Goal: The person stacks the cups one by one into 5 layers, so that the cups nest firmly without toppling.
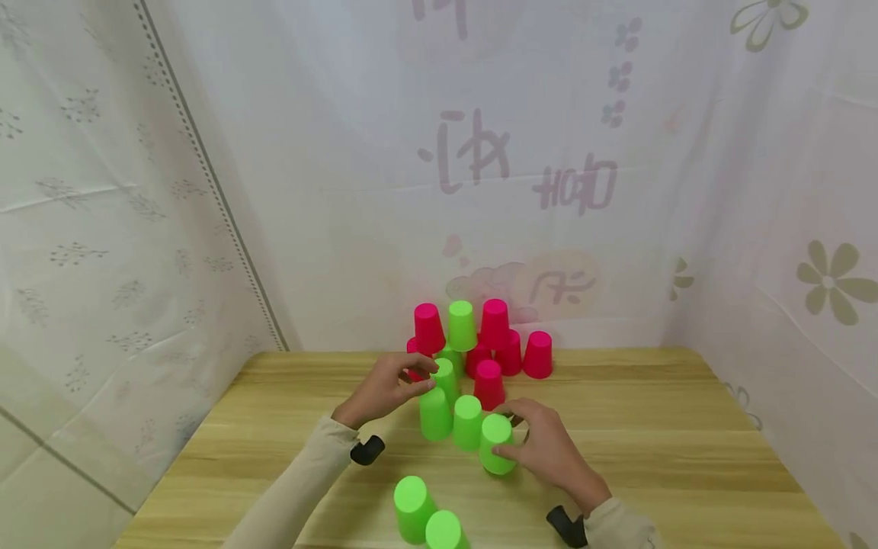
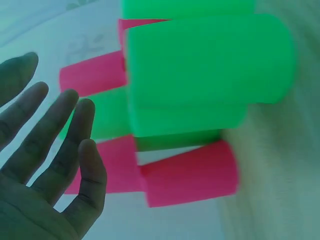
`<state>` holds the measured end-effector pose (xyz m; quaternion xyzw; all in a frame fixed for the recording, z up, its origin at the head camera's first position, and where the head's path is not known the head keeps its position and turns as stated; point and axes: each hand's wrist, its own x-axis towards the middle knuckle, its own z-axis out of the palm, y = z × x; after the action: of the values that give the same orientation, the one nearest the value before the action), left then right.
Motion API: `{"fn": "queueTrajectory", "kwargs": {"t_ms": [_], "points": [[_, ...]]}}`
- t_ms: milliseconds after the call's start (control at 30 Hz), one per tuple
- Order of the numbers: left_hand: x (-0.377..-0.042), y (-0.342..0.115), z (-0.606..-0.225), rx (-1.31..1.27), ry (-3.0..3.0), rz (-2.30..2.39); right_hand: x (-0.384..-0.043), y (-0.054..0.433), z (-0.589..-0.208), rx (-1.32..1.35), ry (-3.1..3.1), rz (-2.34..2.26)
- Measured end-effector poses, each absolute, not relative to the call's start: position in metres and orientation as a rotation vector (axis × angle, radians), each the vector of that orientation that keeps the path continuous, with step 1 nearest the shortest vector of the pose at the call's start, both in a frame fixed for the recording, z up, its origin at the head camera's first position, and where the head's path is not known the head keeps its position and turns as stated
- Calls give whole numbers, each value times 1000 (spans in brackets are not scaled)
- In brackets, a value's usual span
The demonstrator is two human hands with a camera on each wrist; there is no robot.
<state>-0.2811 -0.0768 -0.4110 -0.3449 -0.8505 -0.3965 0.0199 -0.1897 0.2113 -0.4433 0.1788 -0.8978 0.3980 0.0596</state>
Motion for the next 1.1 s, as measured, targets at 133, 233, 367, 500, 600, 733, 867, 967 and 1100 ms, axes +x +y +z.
{"fn": "queueTrajectory", "kwargs": {"t_ms": [133, 233, 367, 500, 600, 733, 867, 967, 1100], "points": [[-275, -84, -428, -1025, -2712, -1212, -195, 220, -437, 525, -2718, 1176], [-272, -85, -438, -1011, -2775, -1241, -200, 227, -430, 530, -2718, 1105], [-271, -85, -447, -994, -2816, -1277, -210, 237, -420, 556, -2706, 989], [-273, -84, -454, -966, -2826, -1267, -224, 248, -413, 541, -2716, 1009], [-273, -82, -458, -967, -2838, -1265, -236, 255, -409, 522, -2732, 1085], [-273, -80, -460, -964, -2843, -1314, -253, 261, -401, 515, -2736, 1154], [-273, -81, -461, -935, -2843, -1349, -268, 266, -394, 525, -2723, 1153], [-273, -81, -461, -936, -2840, -1349, -278, 270, -391, 511, -2738, 1149], [-271, -82, -462, -931, -2840, -1353, -290, 275, -388, 496, -2768, 1159]]}}
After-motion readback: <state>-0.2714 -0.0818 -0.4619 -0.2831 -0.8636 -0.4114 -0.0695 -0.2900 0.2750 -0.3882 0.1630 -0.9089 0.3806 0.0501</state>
